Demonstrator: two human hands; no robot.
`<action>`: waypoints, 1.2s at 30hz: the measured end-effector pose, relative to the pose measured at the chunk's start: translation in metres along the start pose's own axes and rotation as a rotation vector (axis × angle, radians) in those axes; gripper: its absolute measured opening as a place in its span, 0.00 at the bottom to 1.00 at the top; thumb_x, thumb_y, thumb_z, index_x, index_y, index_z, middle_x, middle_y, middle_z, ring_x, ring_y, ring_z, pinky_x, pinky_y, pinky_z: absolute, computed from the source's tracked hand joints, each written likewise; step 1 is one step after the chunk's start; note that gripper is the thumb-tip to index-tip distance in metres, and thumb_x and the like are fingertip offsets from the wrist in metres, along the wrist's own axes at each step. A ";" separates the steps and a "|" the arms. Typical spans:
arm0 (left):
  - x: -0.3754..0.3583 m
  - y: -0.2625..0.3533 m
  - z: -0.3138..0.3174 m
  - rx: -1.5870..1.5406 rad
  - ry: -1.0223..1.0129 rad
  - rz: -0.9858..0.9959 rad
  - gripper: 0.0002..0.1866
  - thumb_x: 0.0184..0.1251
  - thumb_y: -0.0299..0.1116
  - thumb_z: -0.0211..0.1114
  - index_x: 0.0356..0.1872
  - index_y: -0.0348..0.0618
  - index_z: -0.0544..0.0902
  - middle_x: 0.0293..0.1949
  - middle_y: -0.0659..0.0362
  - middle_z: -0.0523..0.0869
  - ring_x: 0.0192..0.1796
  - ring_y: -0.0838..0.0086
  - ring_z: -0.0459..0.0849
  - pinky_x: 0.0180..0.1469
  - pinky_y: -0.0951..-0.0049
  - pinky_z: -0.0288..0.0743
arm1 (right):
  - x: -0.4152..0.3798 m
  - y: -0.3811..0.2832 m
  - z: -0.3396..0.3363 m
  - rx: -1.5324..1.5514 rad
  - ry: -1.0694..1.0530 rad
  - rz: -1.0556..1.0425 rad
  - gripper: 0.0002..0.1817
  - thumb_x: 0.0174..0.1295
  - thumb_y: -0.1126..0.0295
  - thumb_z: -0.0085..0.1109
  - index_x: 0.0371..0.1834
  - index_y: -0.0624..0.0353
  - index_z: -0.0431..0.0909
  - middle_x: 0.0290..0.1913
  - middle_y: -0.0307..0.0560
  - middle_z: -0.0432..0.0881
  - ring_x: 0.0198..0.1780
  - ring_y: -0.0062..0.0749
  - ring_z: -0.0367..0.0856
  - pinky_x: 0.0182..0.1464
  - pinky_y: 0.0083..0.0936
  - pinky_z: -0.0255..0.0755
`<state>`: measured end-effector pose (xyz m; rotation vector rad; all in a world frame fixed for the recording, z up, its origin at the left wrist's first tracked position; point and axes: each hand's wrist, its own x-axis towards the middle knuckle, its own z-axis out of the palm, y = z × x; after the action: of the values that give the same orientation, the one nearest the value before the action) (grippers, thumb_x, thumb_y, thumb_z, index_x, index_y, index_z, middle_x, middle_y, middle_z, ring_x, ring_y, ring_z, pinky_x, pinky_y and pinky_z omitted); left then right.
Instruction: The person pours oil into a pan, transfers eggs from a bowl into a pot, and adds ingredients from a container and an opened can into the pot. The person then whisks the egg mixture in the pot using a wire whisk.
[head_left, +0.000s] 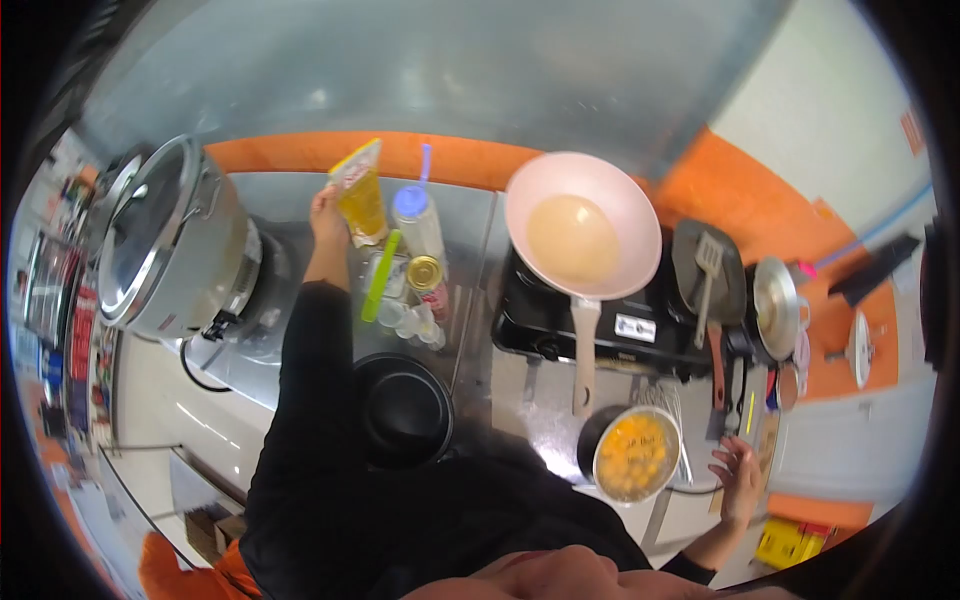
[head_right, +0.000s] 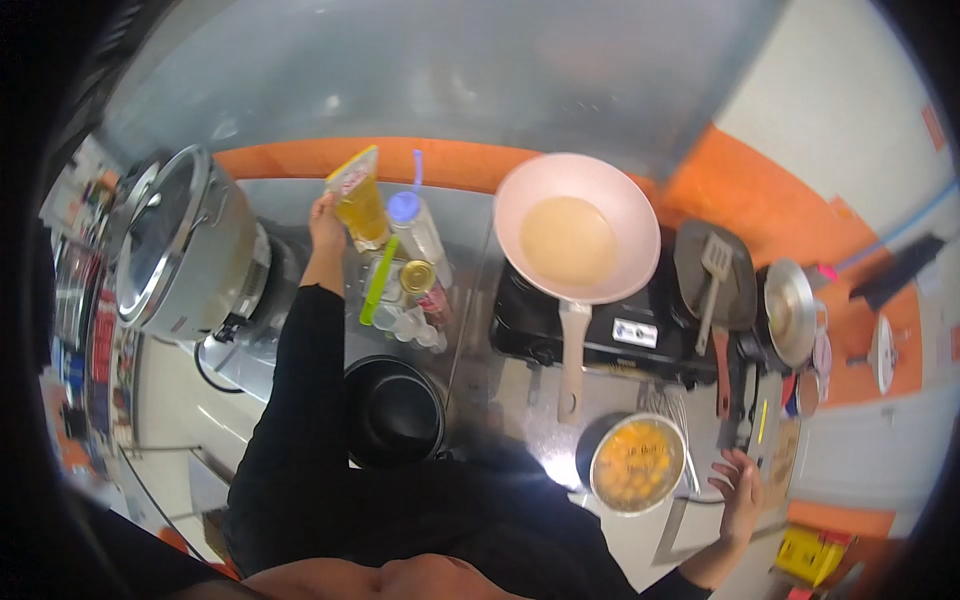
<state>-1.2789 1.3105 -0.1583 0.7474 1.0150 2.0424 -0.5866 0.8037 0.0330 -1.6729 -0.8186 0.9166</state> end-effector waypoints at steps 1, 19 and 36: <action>0.002 0.001 -0.009 0.002 -0.077 -0.026 0.08 0.73 0.32 0.63 0.43 0.38 0.82 0.42 0.57 0.86 0.42 0.72 0.84 0.48 0.69 0.80 | -0.008 0.009 -0.005 0.025 -0.006 0.065 0.25 0.78 0.52 0.44 0.61 0.63 0.74 0.57 0.52 0.81 0.50 0.33 0.83 0.47 0.30 0.79; -0.020 0.047 -0.024 0.552 -0.105 -0.176 0.27 0.74 0.44 0.63 0.64 0.36 0.71 0.62 0.53 0.78 0.64 0.68 0.75 0.66 0.71 0.66 | -0.025 0.192 0.000 0.005 0.112 0.750 0.27 0.78 0.48 0.36 0.65 0.59 0.68 0.56 0.54 0.79 0.52 0.46 0.82 0.49 0.47 0.81; -0.333 0.262 0.060 0.474 -0.328 0.801 0.16 0.75 0.25 0.52 0.58 0.29 0.66 0.57 0.45 0.77 0.60 0.57 0.77 0.66 0.59 0.70 | -0.027 0.279 -0.004 0.334 0.230 0.514 0.11 0.69 0.78 0.52 0.50 0.72 0.81 0.44 0.52 0.87 0.42 0.37 0.89 0.48 0.29 0.85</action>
<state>-1.1351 0.9568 0.0337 1.9184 1.1210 2.1926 -0.5726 0.7078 -0.2304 -1.6718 -0.0632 1.1079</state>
